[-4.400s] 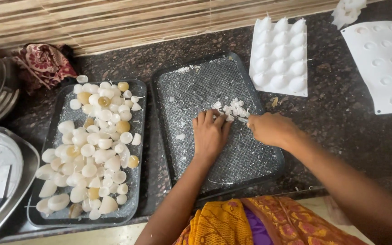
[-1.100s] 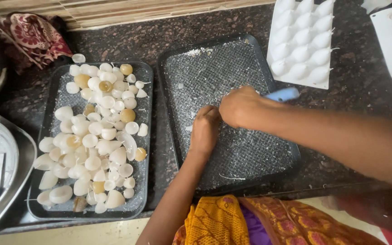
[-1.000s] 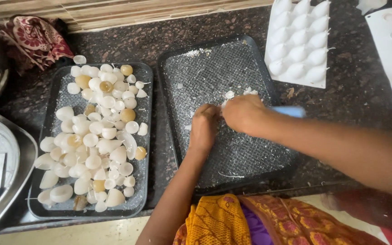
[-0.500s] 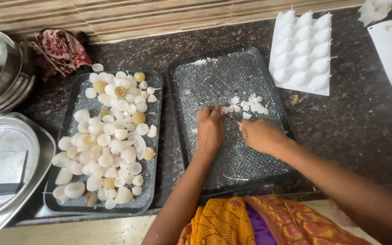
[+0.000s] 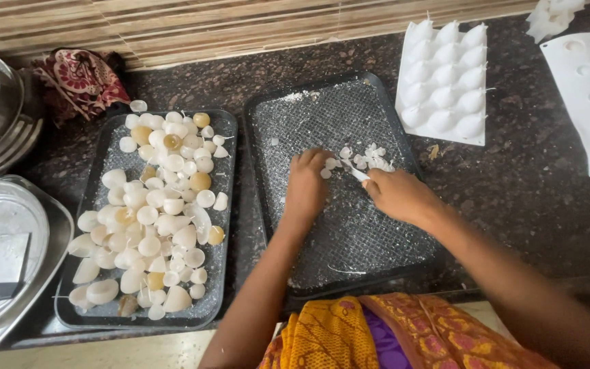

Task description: Cutting off excess wax and trimming small round candles on a tray in a workshop.

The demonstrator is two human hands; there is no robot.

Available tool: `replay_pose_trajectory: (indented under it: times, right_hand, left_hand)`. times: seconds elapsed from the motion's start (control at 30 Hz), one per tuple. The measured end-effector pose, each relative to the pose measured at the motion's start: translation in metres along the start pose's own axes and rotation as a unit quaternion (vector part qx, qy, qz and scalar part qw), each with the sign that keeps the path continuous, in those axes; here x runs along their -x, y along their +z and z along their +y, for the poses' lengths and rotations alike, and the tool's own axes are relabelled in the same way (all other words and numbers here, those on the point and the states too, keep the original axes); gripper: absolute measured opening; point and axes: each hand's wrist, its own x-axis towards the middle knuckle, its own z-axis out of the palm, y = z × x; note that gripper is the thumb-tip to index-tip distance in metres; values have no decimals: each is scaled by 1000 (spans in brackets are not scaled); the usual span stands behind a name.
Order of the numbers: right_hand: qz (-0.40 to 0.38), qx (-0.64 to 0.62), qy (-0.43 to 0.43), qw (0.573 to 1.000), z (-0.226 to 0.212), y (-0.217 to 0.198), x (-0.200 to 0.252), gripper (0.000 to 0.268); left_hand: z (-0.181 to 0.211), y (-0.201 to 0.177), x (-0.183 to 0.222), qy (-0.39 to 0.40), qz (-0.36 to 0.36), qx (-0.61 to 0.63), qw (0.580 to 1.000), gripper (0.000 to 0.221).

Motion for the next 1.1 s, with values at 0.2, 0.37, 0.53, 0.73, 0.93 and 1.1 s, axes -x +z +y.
replay_pose_trajectory:
  times: [0.2,0.37,0.53,0.73,0.93,1.1]
  right_hand:
    - [-43,19,12,999,6,0,5,33]
    - [-70,-77,-3,995,-1,-12,1,30]
    - [-138,37,-3,990,4,-26,-21,32]
    - [-58,104,-51,992,-12,-44,-25,29]
    - [-87,145,-30,985,-32,-48,-25,33]
    - [-109,186,-77,973,-34,-45,-37,30]
  left_hand:
    - [-12,-3,-30,35,-169,72,982,42]
    - [6,-13,-14,-156,-140,82,974,25]
    - [10,-5,2,-195,-94,107,970,23]
    - [-3,7,10,-46,31,45,997,24]
    - [1,2,7,-84,10,75,994,25]
    - [-4,7,11,-43,46,72,995,20]
